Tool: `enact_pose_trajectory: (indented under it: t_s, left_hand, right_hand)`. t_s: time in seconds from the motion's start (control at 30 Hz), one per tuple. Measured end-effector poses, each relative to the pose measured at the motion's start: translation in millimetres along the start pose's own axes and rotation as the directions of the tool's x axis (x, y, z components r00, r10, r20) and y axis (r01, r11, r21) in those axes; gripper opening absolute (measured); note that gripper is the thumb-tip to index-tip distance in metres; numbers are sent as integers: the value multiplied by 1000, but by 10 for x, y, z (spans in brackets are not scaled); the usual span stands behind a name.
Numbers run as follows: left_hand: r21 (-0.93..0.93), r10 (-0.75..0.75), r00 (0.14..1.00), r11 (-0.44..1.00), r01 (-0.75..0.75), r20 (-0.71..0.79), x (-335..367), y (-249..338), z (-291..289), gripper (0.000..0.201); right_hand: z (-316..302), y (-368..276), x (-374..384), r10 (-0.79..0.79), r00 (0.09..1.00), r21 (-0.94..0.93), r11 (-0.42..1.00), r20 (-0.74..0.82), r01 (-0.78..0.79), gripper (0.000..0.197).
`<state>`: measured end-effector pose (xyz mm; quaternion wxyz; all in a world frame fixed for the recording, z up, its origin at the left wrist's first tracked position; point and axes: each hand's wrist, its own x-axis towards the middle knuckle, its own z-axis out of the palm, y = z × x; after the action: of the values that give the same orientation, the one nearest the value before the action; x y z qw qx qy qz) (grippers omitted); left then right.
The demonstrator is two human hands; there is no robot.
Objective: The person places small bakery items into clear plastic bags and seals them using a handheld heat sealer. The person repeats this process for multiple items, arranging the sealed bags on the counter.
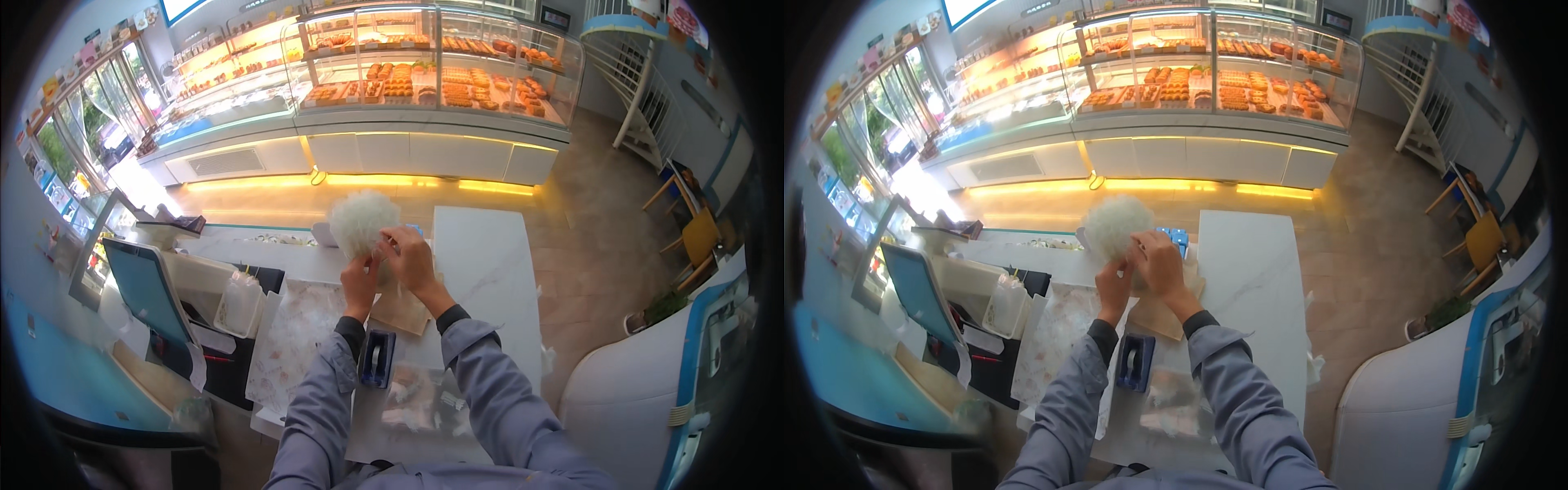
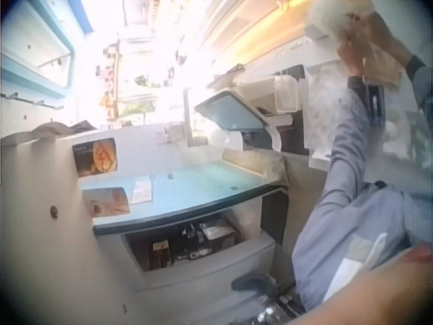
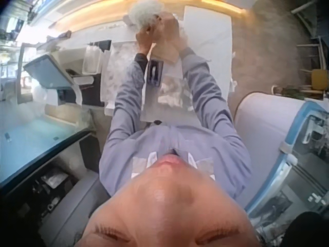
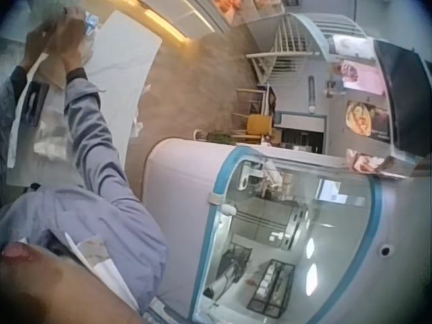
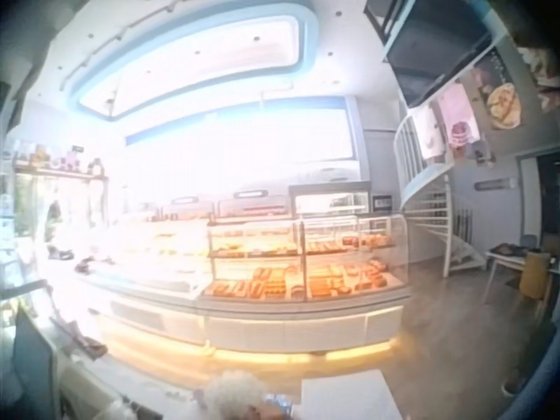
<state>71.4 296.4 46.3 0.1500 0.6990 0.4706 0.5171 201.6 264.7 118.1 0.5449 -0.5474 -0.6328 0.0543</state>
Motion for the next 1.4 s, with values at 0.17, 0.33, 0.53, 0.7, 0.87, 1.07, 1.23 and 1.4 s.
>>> enact_pose_trajectory:
  t_s: [0.17,0.33,0.53,0.7,0.87,1.07,1.23,1.4]
  left_hand:
    - [1,15,998,1000,-15,-56,-74,13,9,19]
    - [-130,-50,998,991,44,-49,-426,687,-468,21]
    - [-153,302,726,952,-266,617,-2267,864,-1109,36]
    - [64,230,600,902,-427,766,-3095,862,-1264,47]
    - [95,278,602,853,-513,748,-3115,790,-1239,26]
    - [63,339,709,878,-475,618,-3048,957,-1387,18]
    - [-6,333,701,905,-425,631,-2927,1030,-1533,22]
    - [40,300,674,897,-440,675,-2769,1142,-1642,33]
  right_hand:
    - [-78,-23,49,-125,992,-87,989,-13,124,28]
    - [-809,-161,-775,-57,996,-137,988,64,66,21]
    - [-1466,-366,-2734,117,833,-172,985,540,-27,32]
    - [-1610,-628,-3516,190,805,-413,908,561,73,52]
    - [-1552,-508,-3752,19,832,-358,908,554,218,26]
    - [-1685,-690,-3563,8,817,-294,935,577,198,15]
    - [-1761,-971,-3337,-60,852,-226,952,520,205,10]
    - [-1701,-1011,-3251,-89,894,-154,973,439,172,4]
